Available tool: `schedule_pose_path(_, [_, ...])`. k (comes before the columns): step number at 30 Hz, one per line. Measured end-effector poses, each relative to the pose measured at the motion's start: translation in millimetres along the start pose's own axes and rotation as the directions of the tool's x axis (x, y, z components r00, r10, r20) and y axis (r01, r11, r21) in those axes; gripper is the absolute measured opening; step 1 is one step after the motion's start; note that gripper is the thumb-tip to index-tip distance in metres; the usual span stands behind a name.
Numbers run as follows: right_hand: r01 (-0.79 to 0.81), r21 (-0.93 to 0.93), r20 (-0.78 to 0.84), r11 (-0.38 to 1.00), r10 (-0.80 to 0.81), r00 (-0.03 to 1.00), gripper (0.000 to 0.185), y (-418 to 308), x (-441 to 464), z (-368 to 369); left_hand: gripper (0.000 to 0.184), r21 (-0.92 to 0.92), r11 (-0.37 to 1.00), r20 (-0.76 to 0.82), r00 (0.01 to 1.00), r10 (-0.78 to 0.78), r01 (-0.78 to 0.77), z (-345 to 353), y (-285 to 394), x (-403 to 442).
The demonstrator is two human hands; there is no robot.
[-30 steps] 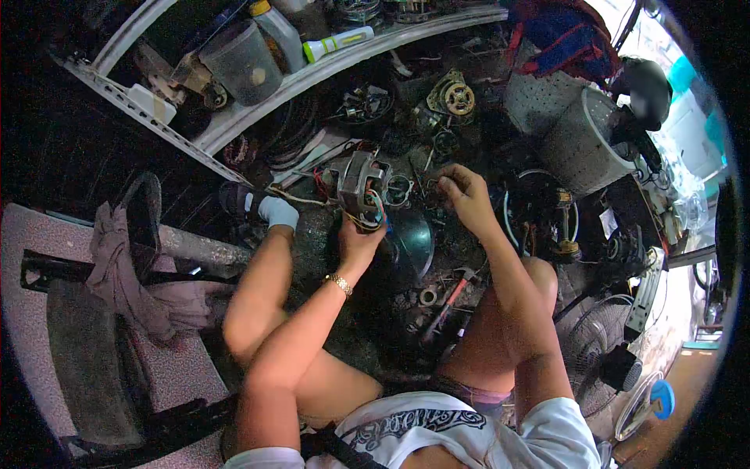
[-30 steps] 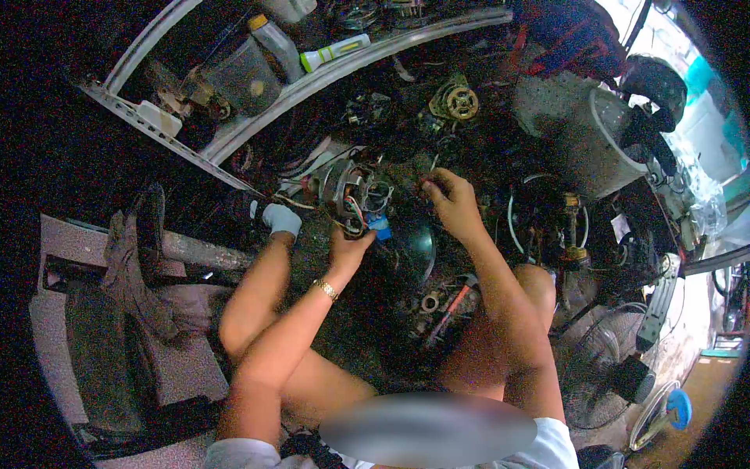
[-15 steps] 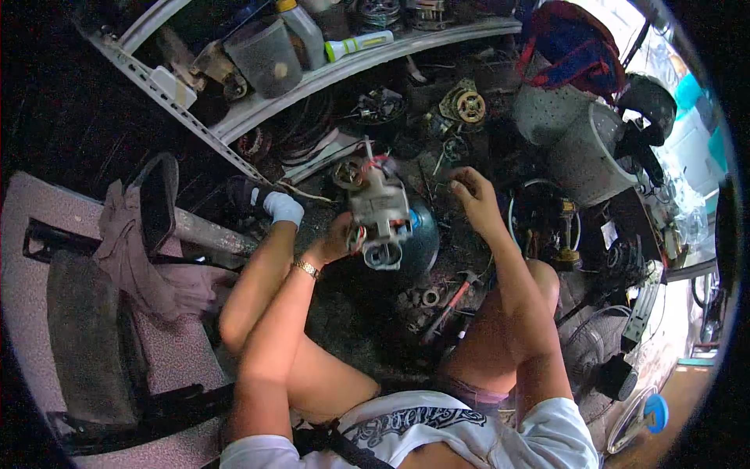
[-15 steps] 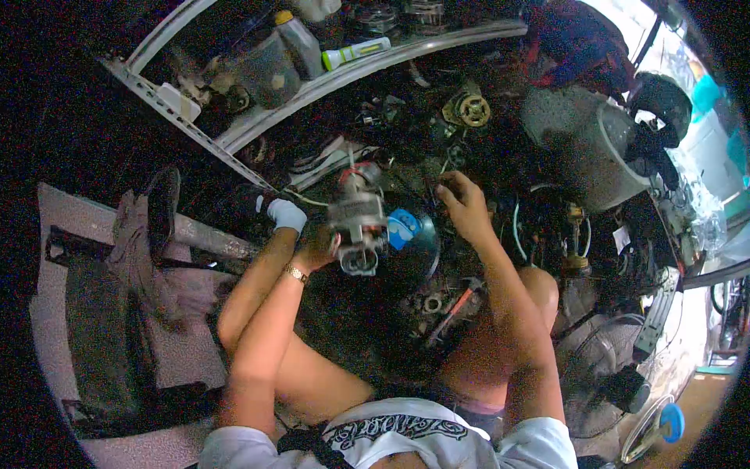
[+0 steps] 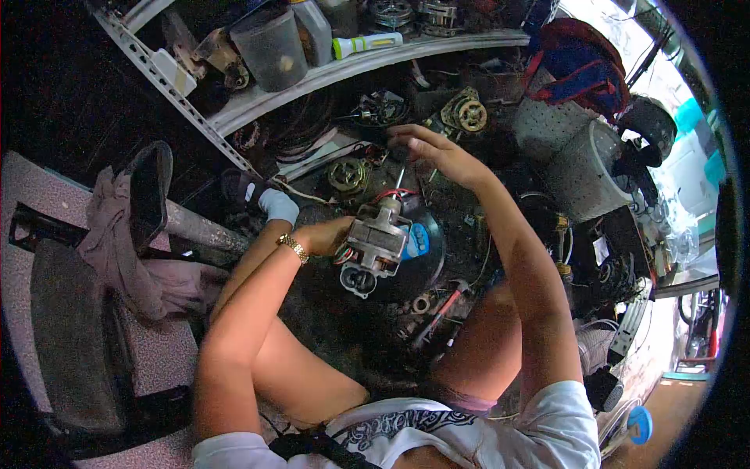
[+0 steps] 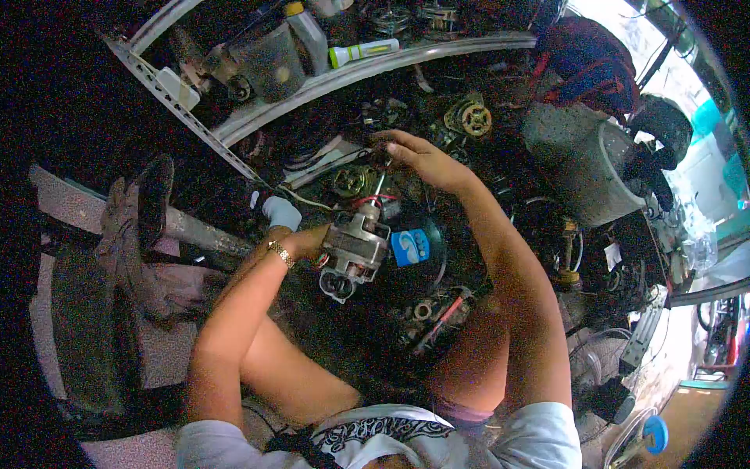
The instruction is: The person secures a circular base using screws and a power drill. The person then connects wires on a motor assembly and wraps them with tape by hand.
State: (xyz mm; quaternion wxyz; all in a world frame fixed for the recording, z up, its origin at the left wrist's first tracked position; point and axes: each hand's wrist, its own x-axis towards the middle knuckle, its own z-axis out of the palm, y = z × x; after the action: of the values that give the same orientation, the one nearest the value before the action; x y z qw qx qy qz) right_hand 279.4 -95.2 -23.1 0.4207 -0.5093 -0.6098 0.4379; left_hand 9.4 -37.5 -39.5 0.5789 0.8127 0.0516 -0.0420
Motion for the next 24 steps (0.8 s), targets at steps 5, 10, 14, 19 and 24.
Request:
schedule_pose_path(5, [-0.335,0.507,0.144,0.794,0.305,0.941,0.053,69,-20,4,0.04,0.086,0.996,0.013,0.999,-0.038,0.037,-1,-31,8])
schedule_pose_path(10, [-0.27,0.546,0.055,0.793,0.287,0.956,0.035,35,-39,11,0.032,0.156,0.987,-0.018,0.999,0.03,-0.027,1,-36,23])
schedule_pose_path(14, [-0.106,0.188,-0.273,0.976,0.156,0.949,0.026,2,-28,3,0.025,0.229,0.973,-0.084,0.996,0.018,0.002,-1,-67,26])
schedule_pose_path(19, [0.02,-0.407,-0.325,0.913,-0.165,0.931,0.025,-44,0,14,0.033,0.468,0.874,-0.18,0.955,0.234,-0.126,-9,-70,20])
schedule_pose_path(24, [0.082,-0.733,-0.159,0.675,-0.288,0.944,0.025,-55,51,84,0.036,0.328,0.944,-0.312,0.939,0.144,-0.036,-3,-74,18])
